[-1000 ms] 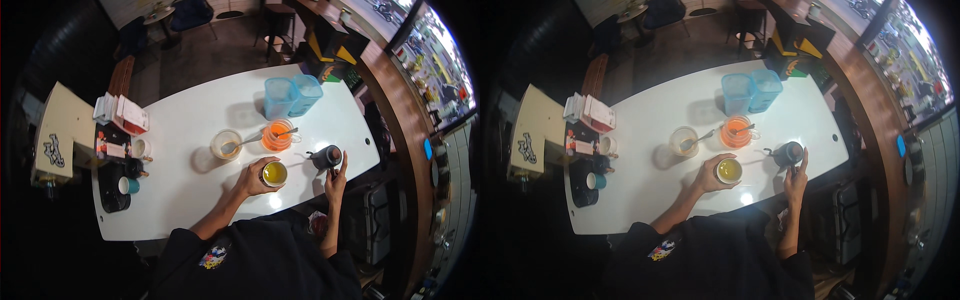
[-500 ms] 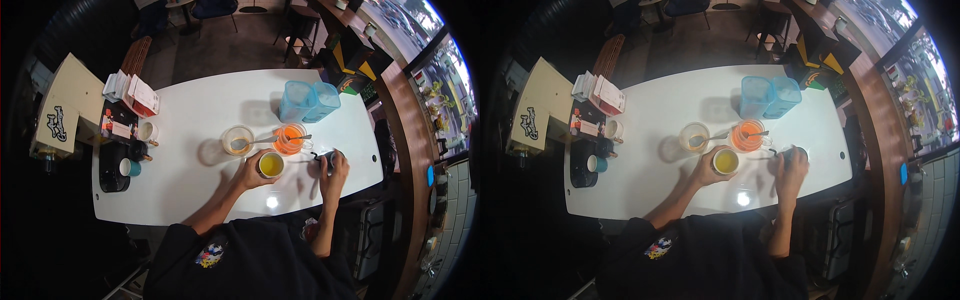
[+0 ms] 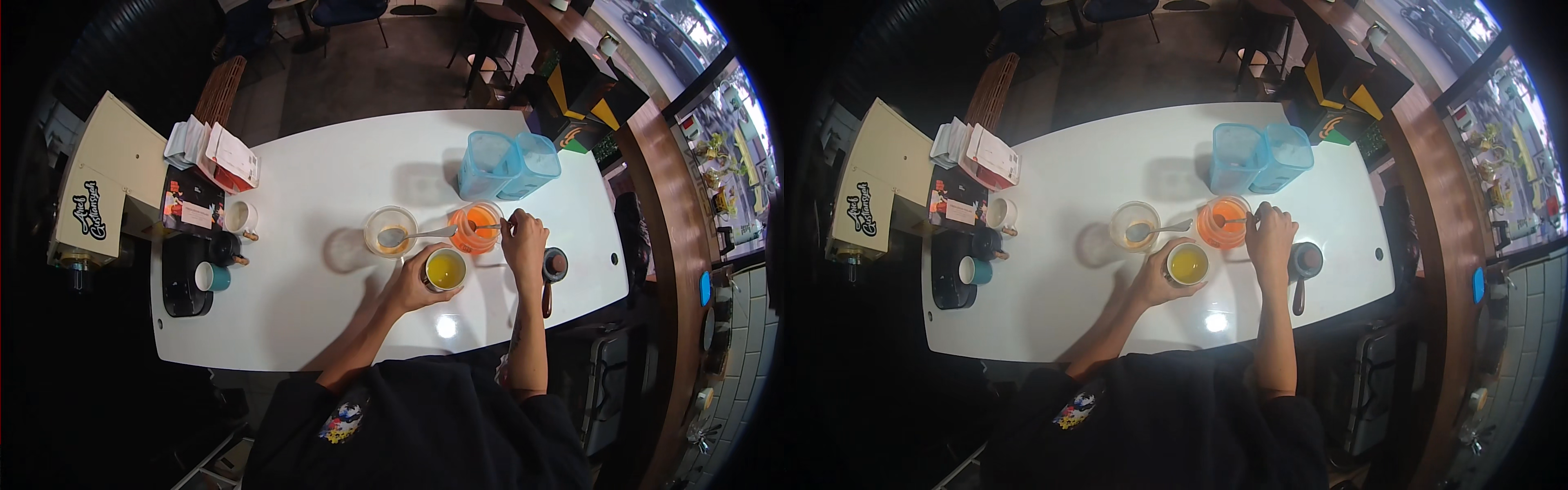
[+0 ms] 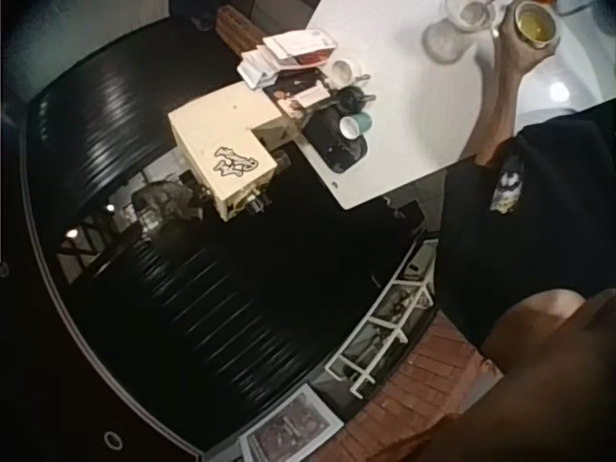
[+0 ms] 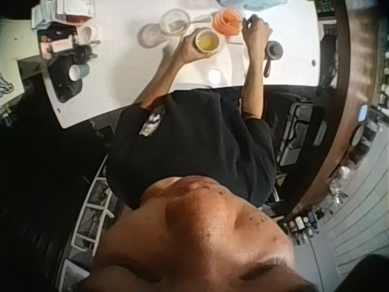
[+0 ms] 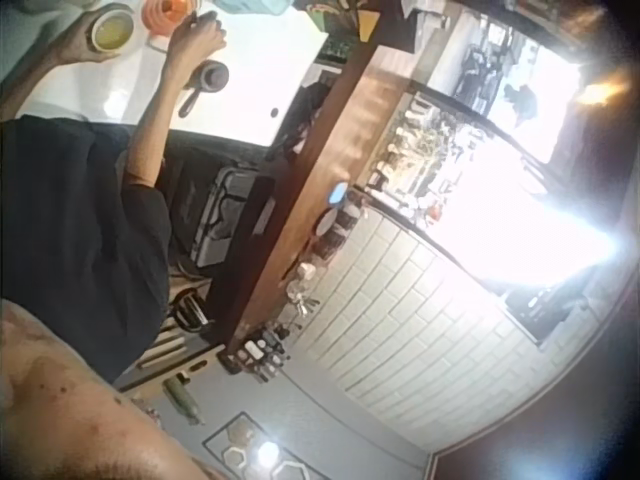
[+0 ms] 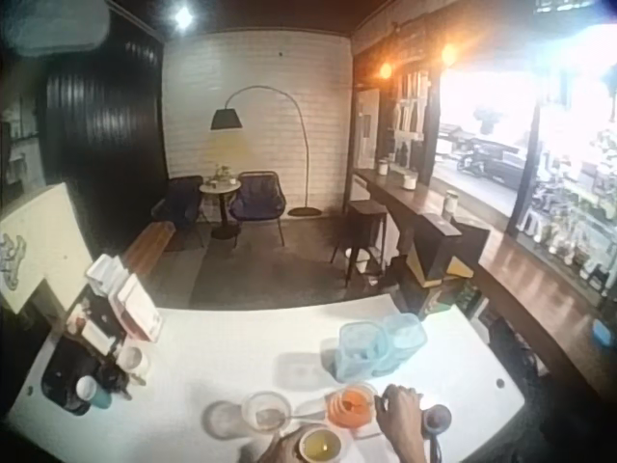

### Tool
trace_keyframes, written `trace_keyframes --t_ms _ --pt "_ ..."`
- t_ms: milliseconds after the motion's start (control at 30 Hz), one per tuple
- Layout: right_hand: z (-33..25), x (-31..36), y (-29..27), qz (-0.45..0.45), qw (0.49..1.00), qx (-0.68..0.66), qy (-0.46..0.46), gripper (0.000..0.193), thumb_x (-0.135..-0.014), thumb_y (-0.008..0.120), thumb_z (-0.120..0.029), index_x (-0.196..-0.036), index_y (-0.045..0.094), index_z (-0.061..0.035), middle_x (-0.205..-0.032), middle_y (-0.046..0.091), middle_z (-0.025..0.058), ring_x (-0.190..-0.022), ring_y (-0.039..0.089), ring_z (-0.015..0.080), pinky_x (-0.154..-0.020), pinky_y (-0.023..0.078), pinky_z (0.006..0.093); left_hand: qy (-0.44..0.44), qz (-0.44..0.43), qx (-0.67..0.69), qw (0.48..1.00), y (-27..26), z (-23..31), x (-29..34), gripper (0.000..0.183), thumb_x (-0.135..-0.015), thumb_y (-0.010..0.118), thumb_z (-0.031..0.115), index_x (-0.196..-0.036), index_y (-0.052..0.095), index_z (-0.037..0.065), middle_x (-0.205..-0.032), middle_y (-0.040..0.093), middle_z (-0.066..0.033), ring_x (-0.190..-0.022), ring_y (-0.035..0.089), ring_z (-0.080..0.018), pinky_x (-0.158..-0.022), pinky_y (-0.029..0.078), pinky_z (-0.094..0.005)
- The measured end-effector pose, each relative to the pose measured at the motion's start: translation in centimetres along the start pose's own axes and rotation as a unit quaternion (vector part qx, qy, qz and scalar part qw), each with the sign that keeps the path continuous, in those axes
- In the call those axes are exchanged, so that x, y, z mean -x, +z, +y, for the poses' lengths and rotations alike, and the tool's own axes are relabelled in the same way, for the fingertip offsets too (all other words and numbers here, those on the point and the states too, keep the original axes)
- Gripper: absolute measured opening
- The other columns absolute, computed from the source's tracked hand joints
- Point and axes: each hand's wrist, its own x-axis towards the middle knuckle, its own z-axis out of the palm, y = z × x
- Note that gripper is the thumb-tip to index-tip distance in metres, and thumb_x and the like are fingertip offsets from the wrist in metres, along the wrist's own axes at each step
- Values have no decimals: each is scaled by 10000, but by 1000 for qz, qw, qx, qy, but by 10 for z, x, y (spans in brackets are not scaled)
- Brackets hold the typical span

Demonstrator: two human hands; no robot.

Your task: The person stirs a yellow drink in a mug, places it on a tray, and carries it across a cafe to a table, where they clear away an empty cup and replace it with the drink.

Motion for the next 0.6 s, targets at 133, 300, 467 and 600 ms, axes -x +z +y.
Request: trace_keyframes --t_ms 133,300,467,600 --pt "-12 3 -8 32 994 -105 -11 183 -888 697 -98 -812 592 30 -764 644 158 -702 610 309 -659 432 426 -12 -6 1 1000 -1 -2 1 746 -673 916 212 -1295 545 33 -1190 662 -103 -1077 657 -179 -940 530 -342" --pt "-24 18 -36 92 981 -165 -40 36 -903 649 -38 -888 620 -22 -779 622 115 -728 570 294 -737 416 404 10 -3 0 1000 -1 -2 0 751 -673 920 206 -1299 544 34 -1185 662 -96 -1074 655 -177 -940 529 -336" --pt "-22 33 -61 203 959 -199 -4 16 -883 670 24 -885 655 30 -807 668 133 -663 626 251 -620 478 350 -11 -8 9 1000 1 -3 0 755 -676 922 190 -1307 540 28 -1183 663 -97 -1086 649 -169 -951 526 -331" --pt "-36 51 -85 196 942 -269 37 29 -886 682 32 -885 661 52 -777 659 134 -676 622 216 -649 487 328 18 8 20 1000 2 -9 0 741 -681 917 210 -1288 551 -5 -1141 685 -116 -1038 675 -178 -945 535 -332"
